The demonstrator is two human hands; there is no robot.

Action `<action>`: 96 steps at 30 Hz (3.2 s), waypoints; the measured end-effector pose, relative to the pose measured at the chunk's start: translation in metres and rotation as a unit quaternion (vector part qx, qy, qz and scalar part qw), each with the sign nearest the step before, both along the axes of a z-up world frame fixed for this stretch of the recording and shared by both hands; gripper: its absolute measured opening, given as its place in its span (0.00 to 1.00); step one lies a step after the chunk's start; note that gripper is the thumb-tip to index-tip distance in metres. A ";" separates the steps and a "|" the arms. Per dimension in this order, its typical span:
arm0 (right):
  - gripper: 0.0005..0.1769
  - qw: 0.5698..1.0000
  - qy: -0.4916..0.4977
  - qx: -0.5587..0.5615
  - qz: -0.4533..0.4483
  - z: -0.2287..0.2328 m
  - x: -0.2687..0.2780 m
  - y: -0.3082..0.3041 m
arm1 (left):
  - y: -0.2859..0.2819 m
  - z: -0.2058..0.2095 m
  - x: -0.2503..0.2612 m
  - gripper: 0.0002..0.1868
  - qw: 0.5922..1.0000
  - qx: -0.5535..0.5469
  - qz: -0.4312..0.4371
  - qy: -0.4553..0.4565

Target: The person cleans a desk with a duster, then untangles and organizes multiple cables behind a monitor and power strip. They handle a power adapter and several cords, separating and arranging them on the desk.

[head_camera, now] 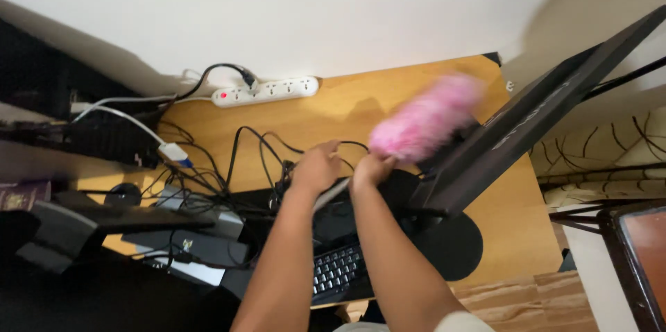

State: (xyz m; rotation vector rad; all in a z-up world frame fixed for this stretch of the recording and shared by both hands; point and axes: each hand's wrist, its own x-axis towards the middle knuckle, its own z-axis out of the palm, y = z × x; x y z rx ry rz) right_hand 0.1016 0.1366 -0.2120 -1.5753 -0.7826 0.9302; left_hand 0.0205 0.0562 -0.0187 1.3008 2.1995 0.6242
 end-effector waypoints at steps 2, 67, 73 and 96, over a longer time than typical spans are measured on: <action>0.23 0.984 0.168 0.054 0.006 -0.028 -0.014 0.017 | 0.016 -0.003 0.010 0.23 0.994 -0.106 -0.003 -0.037; 0.38 0.899 0.119 -0.064 0.416 0.286 0.134 -0.094 | 0.027 0.086 0.099 0.10 0.809 0.088 0.193 -0.548; 0.37 0.862 0.078 -0.007 0.500 0.362 0.229 -0.100 | -0.010 0.175 0.170 0.13 0.703 0.272 0.184 -0.631; 0.11 0.666 -0.489 0.106 0.554 0.021 0.587 0.076 | 0.021 -0.049 0.373 0.34 0.969 -0.210 -0.017 0.132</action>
